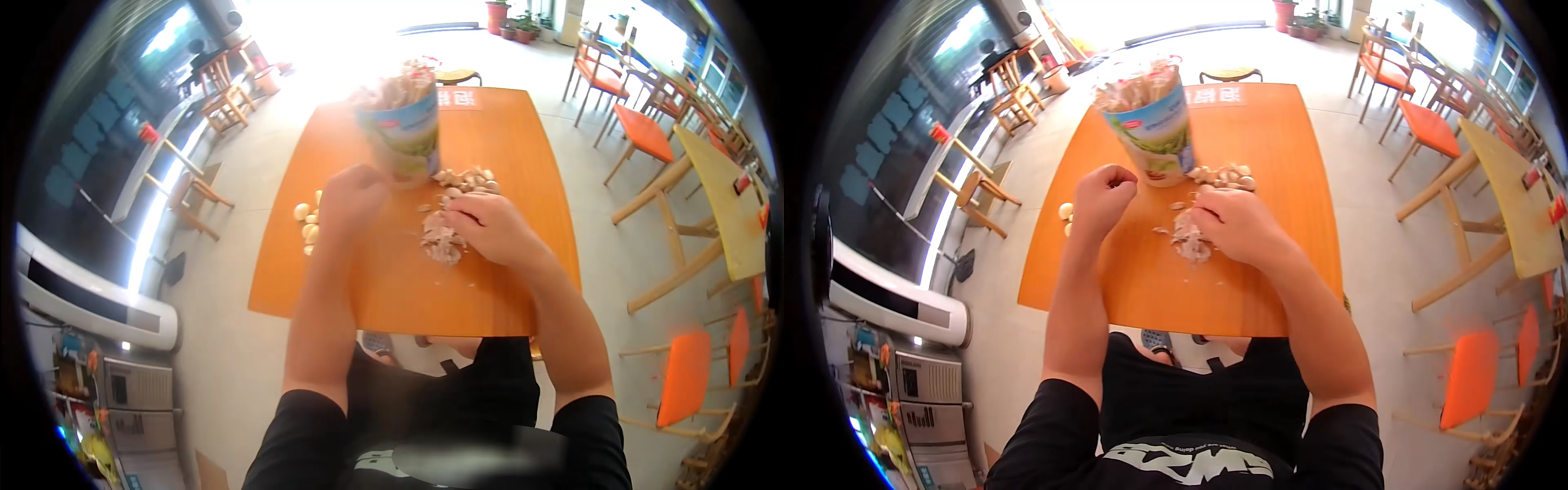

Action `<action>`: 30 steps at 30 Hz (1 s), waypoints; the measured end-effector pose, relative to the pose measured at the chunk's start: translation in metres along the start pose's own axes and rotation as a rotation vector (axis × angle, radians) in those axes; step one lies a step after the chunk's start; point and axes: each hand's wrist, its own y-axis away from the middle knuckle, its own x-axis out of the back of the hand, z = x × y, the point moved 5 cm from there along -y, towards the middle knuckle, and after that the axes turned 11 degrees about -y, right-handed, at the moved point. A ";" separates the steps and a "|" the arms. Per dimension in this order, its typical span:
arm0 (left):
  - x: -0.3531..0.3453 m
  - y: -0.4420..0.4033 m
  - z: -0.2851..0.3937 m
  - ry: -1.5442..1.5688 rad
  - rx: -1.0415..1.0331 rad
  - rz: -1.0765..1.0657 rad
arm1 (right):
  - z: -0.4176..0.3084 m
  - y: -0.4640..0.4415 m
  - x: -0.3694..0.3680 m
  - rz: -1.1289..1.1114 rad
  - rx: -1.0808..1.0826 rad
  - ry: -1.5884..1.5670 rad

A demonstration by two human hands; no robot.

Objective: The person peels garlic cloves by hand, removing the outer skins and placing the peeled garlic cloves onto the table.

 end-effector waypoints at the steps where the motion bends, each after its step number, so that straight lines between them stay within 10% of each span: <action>1: 0.008 0.000 -0.005 -0.240 0.086 0.122 | 0.001 0.001 0.000 -0.018 -0.065 0.016; 22: 0.013 0.001 -0.008 -0.807 0.179 -0.087 | 0.005 0.002 -0.001 -0.078 -0.061 -0.011; 29: 0.016 0.004 0.001 -0.724 0.198 0.190 | 0.008 -0.001 0.004 0.110 0.071 0.026; 30: 0.008 0.004 0.003 -0.291 0.178 0.105 | 0.005 0.000 0.006 0.160 0.104 0.085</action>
